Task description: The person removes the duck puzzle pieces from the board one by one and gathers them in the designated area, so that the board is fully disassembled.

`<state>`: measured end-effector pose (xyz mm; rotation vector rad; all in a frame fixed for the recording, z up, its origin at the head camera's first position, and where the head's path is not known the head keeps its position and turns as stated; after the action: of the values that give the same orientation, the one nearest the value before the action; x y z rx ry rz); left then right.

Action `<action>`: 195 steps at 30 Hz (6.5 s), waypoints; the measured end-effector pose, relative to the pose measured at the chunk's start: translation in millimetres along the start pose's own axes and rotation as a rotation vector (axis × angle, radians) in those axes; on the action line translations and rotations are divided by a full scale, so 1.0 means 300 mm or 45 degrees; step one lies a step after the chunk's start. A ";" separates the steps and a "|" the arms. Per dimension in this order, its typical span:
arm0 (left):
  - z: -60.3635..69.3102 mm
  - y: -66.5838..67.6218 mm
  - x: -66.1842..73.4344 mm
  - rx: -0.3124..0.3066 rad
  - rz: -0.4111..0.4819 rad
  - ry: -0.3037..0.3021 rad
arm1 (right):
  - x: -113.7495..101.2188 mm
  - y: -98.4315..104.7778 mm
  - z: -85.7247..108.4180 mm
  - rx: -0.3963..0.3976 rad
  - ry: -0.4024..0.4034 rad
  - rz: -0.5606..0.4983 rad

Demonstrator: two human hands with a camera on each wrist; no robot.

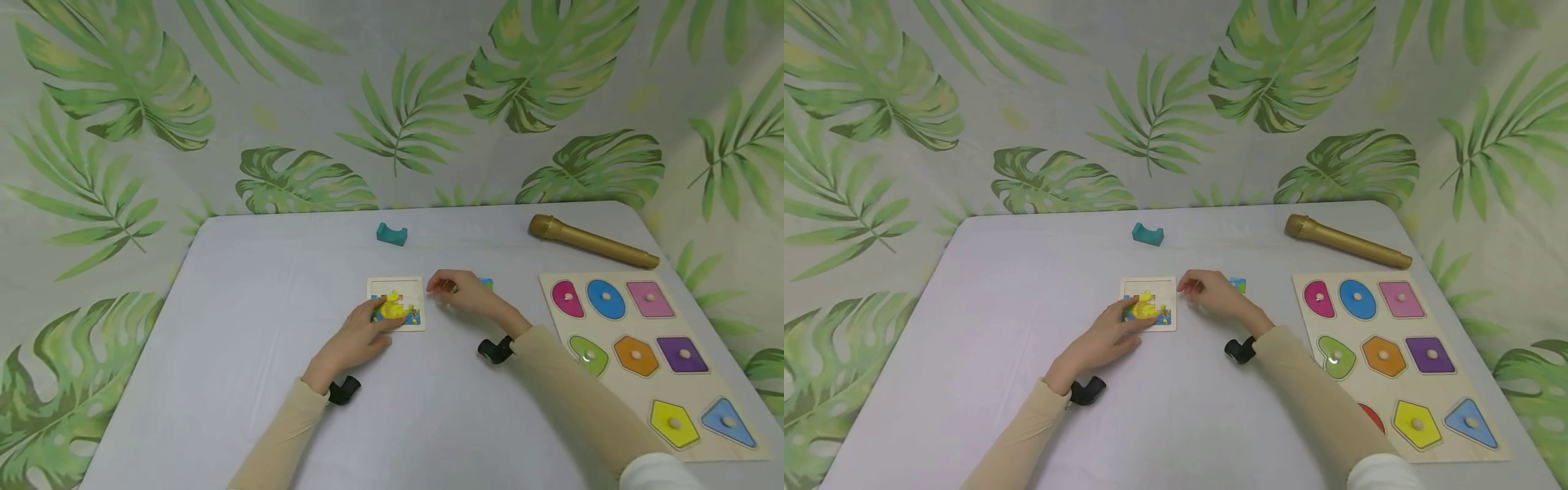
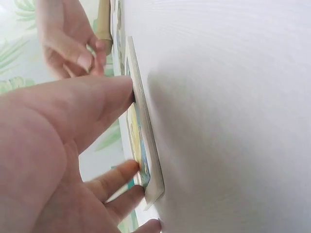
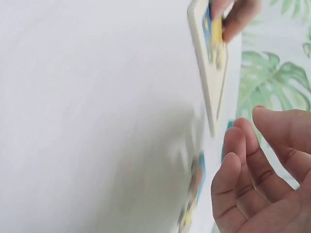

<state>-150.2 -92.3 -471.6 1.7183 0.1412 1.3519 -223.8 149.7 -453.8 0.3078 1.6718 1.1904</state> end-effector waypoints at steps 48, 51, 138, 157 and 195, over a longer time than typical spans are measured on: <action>-0.002 0.004 0.017 -0.011 0.036 0.069 | -0.009 0.002 -0.062 0.065 -0.212 -0.202; -0.001 0.002 0.017 -0.007 0.036 0.069 | 0.028 0.039 -0.019 0.042 -0.263 -0.207; 0.036 0.057 -0.041 -0.078 0.005 0.086 | -0.123 -0.133 -0.170 0.068 -0.171 -0.253; 0.052 0.042 -0.031 -0.059 0.028 0.048 | 0.088 0.050 0.004 -0.012 -0.319 -0.275; 0.021 0.000 0.010 -0.089 -0.021 -0.092 | -0.065 -0.084 -0.026 -0.038 0.068 0.009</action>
<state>-144.0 -94.0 -469.3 1.7013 0.0660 1.2665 -213.4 120.0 -463.1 0.2656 1.6989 1.2374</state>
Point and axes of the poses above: each hand's wrist, its own z-axis away from the middle knuckle, its own y-axis out of the back of the hand, x = y × z, the point moved 2 cm from there along -z, towards the middle knuckle, and after that the axes turned 15 degrees about z, right-handed, at the moved point
